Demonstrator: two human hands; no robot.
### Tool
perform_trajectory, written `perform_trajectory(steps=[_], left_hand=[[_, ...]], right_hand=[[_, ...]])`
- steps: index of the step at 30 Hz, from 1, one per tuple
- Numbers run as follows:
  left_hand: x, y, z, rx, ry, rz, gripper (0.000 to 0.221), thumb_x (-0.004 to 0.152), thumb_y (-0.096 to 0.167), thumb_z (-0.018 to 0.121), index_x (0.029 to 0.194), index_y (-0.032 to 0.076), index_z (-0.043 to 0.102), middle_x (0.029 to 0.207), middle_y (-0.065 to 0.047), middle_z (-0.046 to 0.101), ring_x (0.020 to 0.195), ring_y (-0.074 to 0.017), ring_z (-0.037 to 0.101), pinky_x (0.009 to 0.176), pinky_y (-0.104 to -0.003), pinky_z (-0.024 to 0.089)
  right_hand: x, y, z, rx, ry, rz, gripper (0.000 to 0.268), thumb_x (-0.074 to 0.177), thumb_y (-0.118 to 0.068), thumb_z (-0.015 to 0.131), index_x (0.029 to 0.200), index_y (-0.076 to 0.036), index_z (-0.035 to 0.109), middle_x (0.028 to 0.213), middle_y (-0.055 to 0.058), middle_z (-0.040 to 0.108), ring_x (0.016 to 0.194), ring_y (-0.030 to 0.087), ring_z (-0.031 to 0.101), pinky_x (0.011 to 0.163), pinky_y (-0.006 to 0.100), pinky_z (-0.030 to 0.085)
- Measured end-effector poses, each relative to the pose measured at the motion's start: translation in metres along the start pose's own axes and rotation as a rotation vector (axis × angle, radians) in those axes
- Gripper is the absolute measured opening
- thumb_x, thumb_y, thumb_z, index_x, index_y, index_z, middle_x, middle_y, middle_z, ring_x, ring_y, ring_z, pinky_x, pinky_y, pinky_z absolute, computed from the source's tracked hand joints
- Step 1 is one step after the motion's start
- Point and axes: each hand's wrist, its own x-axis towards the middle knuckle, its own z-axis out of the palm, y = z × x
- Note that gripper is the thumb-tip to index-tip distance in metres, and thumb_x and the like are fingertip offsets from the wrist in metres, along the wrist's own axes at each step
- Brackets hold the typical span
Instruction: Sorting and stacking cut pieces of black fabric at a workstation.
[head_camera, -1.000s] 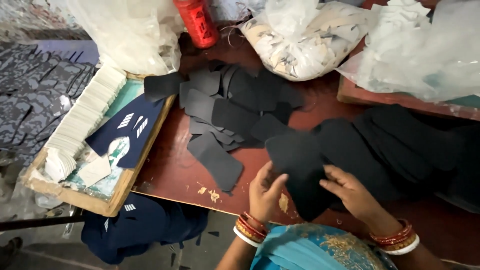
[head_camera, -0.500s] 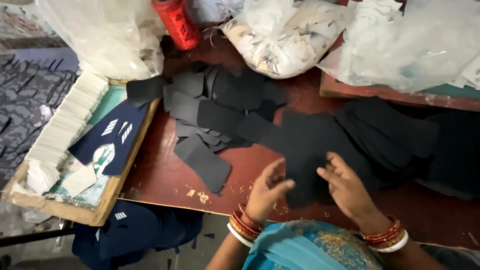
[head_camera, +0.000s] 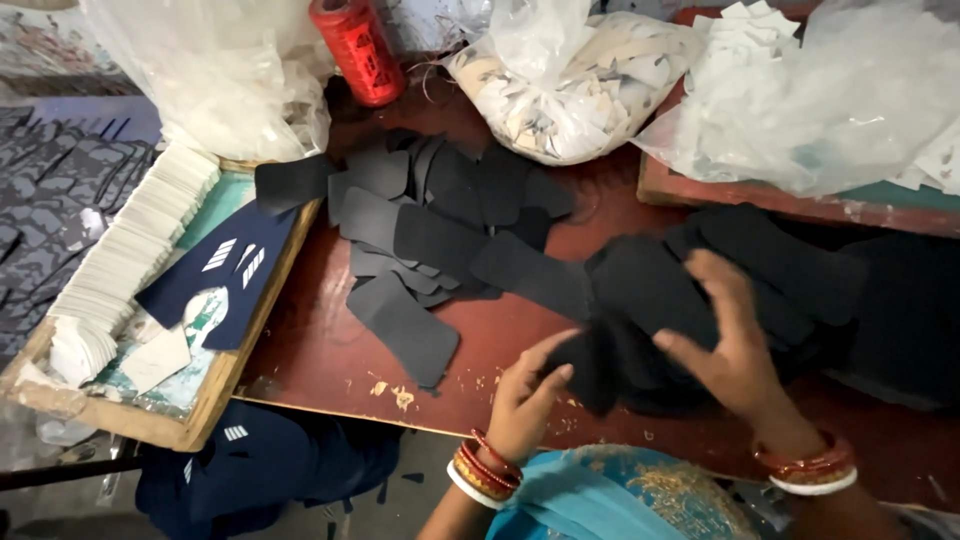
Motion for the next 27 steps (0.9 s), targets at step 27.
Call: perform_trajectory(steps=[27], left_hand=[[0.058, -0.078, -0.232, 1.606, 1.087, -0.225, 0.070, 0.068, 0.062, 0.083, 0.097, 0.001, 0.066, 0.108, -0.021, 0.066, 0.106, -0.0407, 0.063, 0.082, -0.051, 0.054]], right_hand=[[-0.025, 0.057, -0.009, 0.263, 0.062, 0.713, 0.048, 0.098, -0.009, 0.065, 0.145, -0.005, 0.056, 0.132, 0.011, 0.063, 0.115, 0.019, 0.062, 0.097, 0.031, 0.052]])
